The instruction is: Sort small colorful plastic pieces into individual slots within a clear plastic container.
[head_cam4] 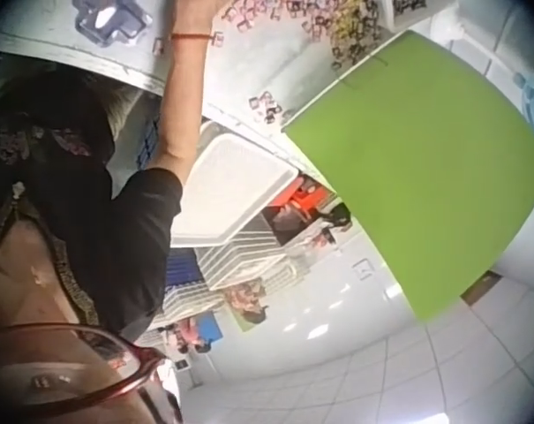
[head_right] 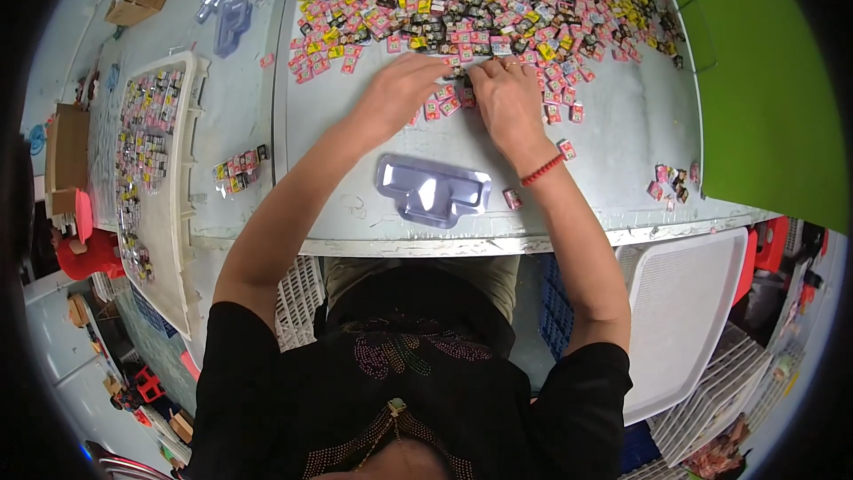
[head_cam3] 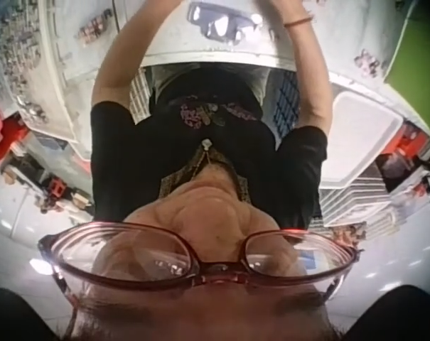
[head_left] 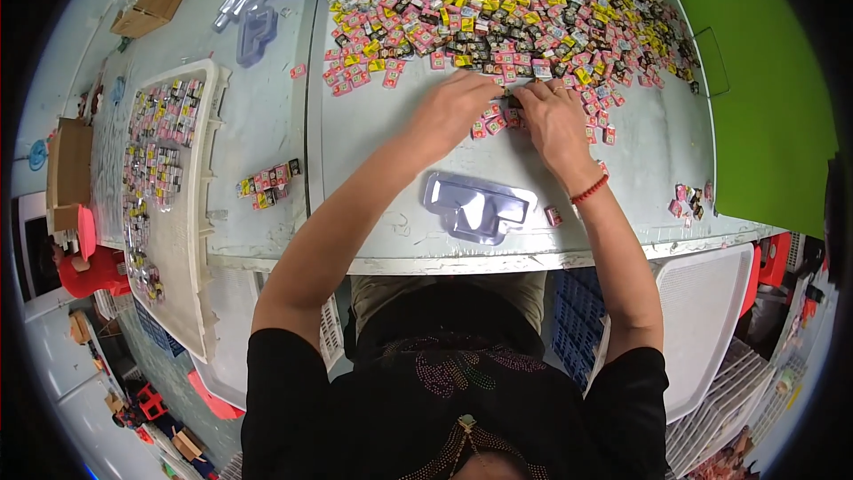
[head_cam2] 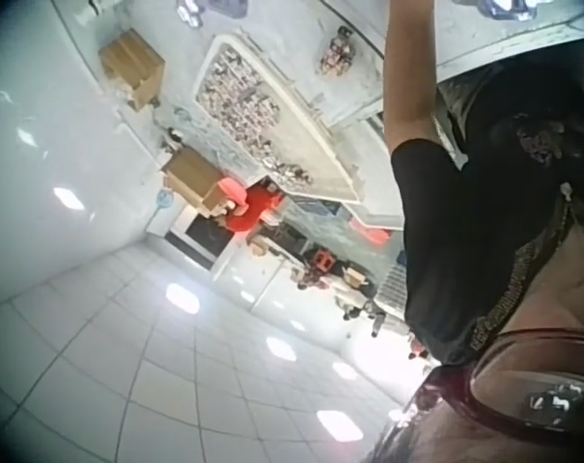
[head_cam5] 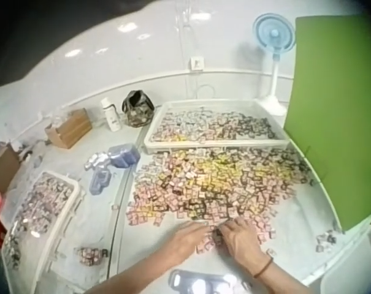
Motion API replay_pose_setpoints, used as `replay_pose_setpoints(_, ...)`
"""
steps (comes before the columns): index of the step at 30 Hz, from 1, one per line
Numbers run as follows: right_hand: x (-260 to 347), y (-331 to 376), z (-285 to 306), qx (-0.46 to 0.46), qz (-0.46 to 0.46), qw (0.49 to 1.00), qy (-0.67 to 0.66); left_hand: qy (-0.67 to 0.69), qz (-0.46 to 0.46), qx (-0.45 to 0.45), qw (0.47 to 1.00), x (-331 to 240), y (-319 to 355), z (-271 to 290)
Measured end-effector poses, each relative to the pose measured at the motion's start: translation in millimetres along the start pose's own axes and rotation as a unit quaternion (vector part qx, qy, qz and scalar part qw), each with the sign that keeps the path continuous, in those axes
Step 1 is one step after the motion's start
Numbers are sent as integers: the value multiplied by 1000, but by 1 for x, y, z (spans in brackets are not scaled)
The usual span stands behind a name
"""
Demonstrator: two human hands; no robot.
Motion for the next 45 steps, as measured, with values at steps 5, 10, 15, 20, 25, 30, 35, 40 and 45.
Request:
replay_pose_setpoints(5, 10, -8, 0, -7, 14, 995, 102, -79, -24, 66, 994, -3, -26, -33)
replay_pose_setpoints(10, -1, -15, -7, 32, -2, 995, 98, -83, 66, 28, 994, 6, -32, -37)
replay_pose_setpoints(15, 12, -9, 11, 0, 6, 1000, 13, -62, 181, 47, 980, 45, -18, 16)
replay_pose_setpoints(20, 56, -4, 24, 18, 60, 984, -166, -6, 252, -10, 968, 59, 78, 97)
replay_pose_setpoints(25, 107, -9, 0, 95, 58, 971, -211, 53, 320, -5, 946, 65, 147, 59)
replay_pose_setpoints(30, 105, -8, -17, 93, 44, 987, -126, 72, 313, 17, 947, 61, 136, 55)
replay_pose_setpoints(35, 116, -22, -4, 56, 117, 987, -94, 68, 225, 31, 971, 43, 131, 64)
replay_pose_setpoints(40, 138, -39, -23, 96, 209, 972, -46, 38, 193, 16, 980, 49, 132, 47)
replay_pose_setpoints(45, 126, -44, -23, 70, 189, 979, -27, 31, 185, 10, 982, 47, 131, 45)
Point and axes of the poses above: each hand's wrist, its own y-axis away from the middle knuckle, its own z-axis out of the back of the hand, x = y × z, the point moved 10 cm from there along -y, towards the middle knuckle, and after that the axes turned 10 degrees about x, right-handed, at the moved point
